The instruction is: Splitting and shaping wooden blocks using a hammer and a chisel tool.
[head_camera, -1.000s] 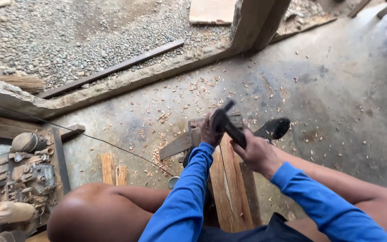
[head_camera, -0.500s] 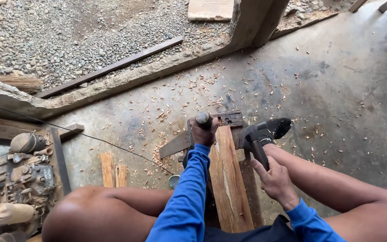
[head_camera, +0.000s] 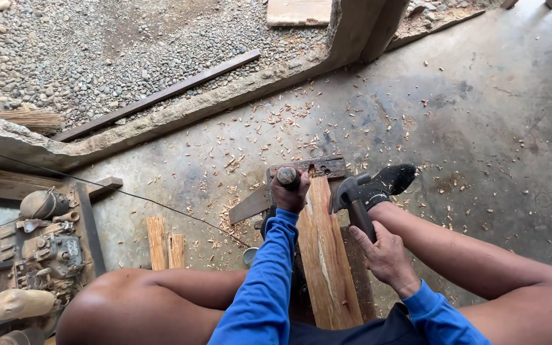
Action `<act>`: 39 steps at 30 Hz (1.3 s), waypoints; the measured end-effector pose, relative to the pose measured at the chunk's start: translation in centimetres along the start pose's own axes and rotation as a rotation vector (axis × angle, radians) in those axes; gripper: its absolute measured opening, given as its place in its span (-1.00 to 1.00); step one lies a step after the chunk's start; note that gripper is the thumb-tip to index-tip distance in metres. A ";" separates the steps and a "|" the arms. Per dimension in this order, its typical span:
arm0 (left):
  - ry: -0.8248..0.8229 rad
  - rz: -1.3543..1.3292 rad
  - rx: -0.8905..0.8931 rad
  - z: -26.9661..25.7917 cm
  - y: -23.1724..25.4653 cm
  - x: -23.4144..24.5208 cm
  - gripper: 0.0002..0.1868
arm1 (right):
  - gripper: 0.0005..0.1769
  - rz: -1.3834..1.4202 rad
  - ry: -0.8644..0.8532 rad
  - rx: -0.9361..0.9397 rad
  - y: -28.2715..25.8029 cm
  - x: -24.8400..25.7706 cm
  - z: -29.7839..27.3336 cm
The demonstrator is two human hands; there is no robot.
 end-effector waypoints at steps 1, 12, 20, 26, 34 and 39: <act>0.002 0.000 0.000 -0.2 -0.2 0.2 -0.81 | -0.48 -0.001 -0.001 0.001 -0.1 0.0 0.0; 0.042 0.046 0.049 -1.0 -1.1 1.4 -0.83 | -0.49 0.029 -0.021 0.005 -0.9 -0.1 0.1; 0.049 0.012 0.053 -1.1 -0.8 1.3 -0.82 | -0.50 -0.003 -0.020 -0.012 -1.6 -0.1 0.0; 0.032 -0.003 0.002 -1.3 0.6 1.0 -0.84 | -0.48 -0.014 -0.034 -0.008 -2.3 -0.2 -0.1; 0.017 0.015 0.033 -1.7 0.7 0.8 -0.83 | -0.50 -0.017 -0.046 0.015 -3.5 -0.3 0.0; 0.019 0.020 -0.010 -1.9 1.4 0.8 -0.84 | -0.56 -0.019 -0.032 0.126 -6.9 0.6 -0.6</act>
Point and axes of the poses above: each hand's wrist, its own z-axis towards the middle knuckle, its own x-axis out of the back of the hand, y = z × x, the point moved 4 cm from there along z, towards the middle knuckle, and after that the axes turned 4 degrees about -y, right-handed, at the moved point
